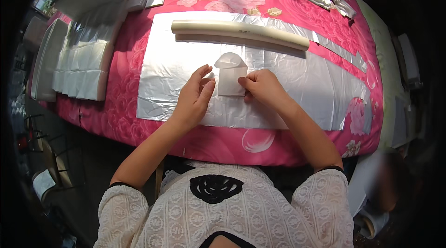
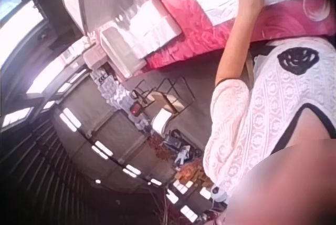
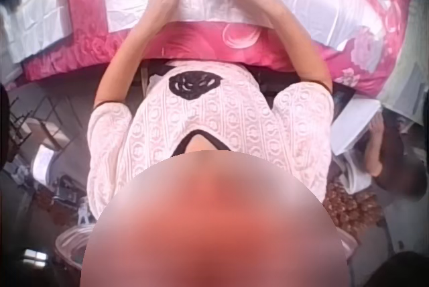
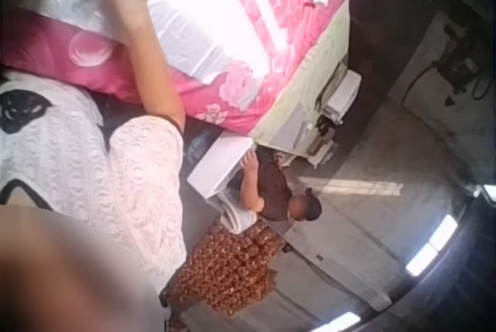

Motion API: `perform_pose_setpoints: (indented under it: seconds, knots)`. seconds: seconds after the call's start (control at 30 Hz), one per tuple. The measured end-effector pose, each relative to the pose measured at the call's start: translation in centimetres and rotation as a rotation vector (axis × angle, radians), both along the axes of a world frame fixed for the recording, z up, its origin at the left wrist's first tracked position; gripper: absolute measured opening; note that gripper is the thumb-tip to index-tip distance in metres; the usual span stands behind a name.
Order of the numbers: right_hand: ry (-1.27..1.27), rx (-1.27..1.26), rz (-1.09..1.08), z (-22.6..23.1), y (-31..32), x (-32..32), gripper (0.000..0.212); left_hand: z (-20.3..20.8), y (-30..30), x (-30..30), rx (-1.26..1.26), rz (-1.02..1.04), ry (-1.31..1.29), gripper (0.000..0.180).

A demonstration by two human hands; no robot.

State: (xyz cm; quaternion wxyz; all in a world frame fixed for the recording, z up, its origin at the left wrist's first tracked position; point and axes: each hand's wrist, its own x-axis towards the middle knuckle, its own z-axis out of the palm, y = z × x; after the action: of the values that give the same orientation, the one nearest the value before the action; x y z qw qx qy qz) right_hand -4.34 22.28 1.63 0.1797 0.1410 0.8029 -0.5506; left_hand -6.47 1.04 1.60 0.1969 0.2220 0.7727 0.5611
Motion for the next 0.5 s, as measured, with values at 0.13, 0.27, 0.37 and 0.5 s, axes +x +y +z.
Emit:
perform_pose_setpoints:
  seconds: [0.13,0.27,0.37,0.5]
  knots:
    - [-0.116,-0.031,0.042,0.5,0.6,-1.1,0.031,-0.5,0.5,0.9,-0.202,-0.083,0.575,0.065]
    - [-0.113,-0.021,0.05,0.4,0.4,-1.1,0.03,-1.0,2.1,2.7,-0.489,-0.249,0.671,0.079]
    - [-0.113,-0.005,-0.001,0.9,-0.1,-0.7,0.025,-2.5,2.3,3.4,-0.579,-0.26,0.7,0.087]
    - [0.355,0.316,0.032,-0.4,-0.5,1.2,0.024,-2.7,2.3,3.9,-0.609,-0.224,0.712,0.087]
